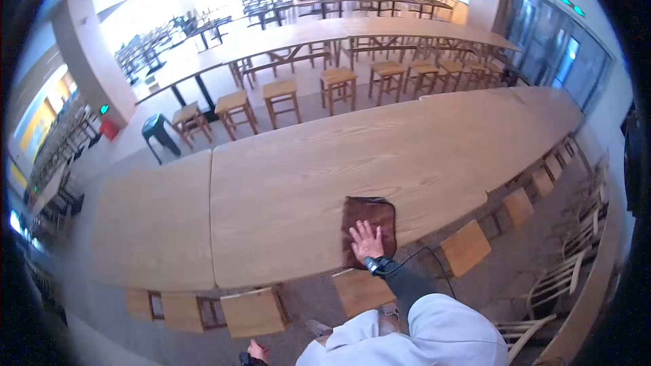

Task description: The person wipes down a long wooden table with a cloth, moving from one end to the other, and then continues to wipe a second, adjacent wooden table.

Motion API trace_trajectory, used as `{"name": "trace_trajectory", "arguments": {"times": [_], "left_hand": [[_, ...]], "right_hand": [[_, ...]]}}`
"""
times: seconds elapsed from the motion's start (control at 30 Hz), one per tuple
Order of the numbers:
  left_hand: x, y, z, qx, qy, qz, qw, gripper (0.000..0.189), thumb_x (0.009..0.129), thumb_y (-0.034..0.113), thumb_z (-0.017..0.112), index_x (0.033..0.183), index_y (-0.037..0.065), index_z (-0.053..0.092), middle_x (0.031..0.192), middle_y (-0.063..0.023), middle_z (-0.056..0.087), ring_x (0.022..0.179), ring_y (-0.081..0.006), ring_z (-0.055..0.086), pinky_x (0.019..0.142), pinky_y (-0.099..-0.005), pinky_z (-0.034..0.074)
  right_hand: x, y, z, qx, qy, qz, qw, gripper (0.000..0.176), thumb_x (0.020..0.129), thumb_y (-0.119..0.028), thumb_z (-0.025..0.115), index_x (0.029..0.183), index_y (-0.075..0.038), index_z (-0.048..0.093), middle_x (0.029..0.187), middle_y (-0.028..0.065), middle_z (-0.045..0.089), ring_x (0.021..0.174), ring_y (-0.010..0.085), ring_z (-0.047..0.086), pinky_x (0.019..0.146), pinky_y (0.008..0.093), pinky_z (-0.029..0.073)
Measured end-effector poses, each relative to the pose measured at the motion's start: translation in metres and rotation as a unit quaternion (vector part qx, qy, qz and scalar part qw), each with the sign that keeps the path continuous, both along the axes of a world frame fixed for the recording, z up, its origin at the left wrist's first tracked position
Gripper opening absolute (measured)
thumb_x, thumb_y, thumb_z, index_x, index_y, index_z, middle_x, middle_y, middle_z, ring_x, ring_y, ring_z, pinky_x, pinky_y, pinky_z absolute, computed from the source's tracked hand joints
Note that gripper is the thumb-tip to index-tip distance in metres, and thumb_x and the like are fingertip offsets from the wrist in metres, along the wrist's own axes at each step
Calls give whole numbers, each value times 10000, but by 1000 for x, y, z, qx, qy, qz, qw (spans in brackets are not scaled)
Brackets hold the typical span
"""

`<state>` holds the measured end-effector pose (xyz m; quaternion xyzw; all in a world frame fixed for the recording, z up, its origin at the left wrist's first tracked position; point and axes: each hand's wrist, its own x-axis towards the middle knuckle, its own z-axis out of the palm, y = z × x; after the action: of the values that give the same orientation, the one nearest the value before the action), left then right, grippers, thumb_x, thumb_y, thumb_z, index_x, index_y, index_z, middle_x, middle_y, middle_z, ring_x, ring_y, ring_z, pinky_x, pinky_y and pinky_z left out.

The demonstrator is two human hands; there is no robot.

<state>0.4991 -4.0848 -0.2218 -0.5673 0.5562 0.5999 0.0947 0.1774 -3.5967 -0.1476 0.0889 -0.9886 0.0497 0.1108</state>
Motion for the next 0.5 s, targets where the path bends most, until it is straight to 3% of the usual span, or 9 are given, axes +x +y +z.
{"name": "trace_trajectory", "arguments": {"times": [0.2, 0.3, 0.33, 0.37, 0.43, 0.47, 0.5], "left_hand": [[-47, -53, 14, 17, 49, -37, 998, 529, 979, 529, 414, 1083, 17, 500, 978, -153, 538, 920, -340, 545, 762, -487, 455], [-85, -53, 38, 44, 81, -52, 994, 577, 978, 535, 428, 1157, -9, 498, 1106, -188, 544, 1067, -389, 539, 893, -539, 463], [-99, -47, 56, 43, 63, -48, 996, 548, 978, 533, 432, 1162, 27, 533, 1090, -150, 579, 1038, -352, 571, 910, -530, 451], [-111, -51, 49, 43, 64, -51, 996, 548, 978, 533, 432, 1162, 27, 533, 1090, -150, 579, 1038, -352, 571, 910, -530, 451], [-134, -53, 33, 27, 144, -19, 989, 513, 980, 542, 371, 1022, 45, 491, 849, -105, 567, 716, -247, 599, 522, -370, 462], [-143, -54, 34, 35, 155, -22, 987, 522, 979, 541, 380, 1047, 37, 499, 948, -108, 552, 801, -253, 596, 585, -397, 474], [-154, -54, 33, 38, 162, -17, 986, 519, 977, 541, 387, 1041, 39, 499, 927, -100, 549, 797, -258, 594, 598, -418, 473]], "right_hand": [[22, -94, 21, -56, 6, 56, 997, 570, 876, -368, 582, 1415, -247, 442, 1528, 111, 300, 1424, 314, 247, 1083, 669, 196], [20, -102, 19, -47, 28, 51, 997, 559, 867, -448, 582, 1390, -282, 473, 1518, 94, 322, 1418, 297, 262, 1076, 674, 207], [19, -101, 16, -50, 22, 52, 997, 552, 866, -447, 582, 1384, -283, 481, 1516, 93, 325, 1418, 296, 263, 1079, 672, 203], [20, -100, 17, -53, 14, 54, 997, 546, 866, -447, 583, 1378, -283, 489, 1514, 92, 329, 1417, 295, 264, 1082, 670, 199], [20, -99, 20, -56, 10, 57, 997, 544, 866, -443, 583, 1376, -281, 490, 1513, 93, 331, 1418, 295, 263, 1086, 667, 193], [20, -99, 20, -58, 6, 59, 997, 541, 865, -440, 582, 1375, -279, 492, 1511, 94, 334, 1419, 295, 263, 1090, 665, 188], [19, -98, 20, -60, 3, 64, 996, 541, 865, -440, 582, 1375, -279, 492, 1511, 94, 334, 1419, 295, 263, 1090, 665, 188]]}}
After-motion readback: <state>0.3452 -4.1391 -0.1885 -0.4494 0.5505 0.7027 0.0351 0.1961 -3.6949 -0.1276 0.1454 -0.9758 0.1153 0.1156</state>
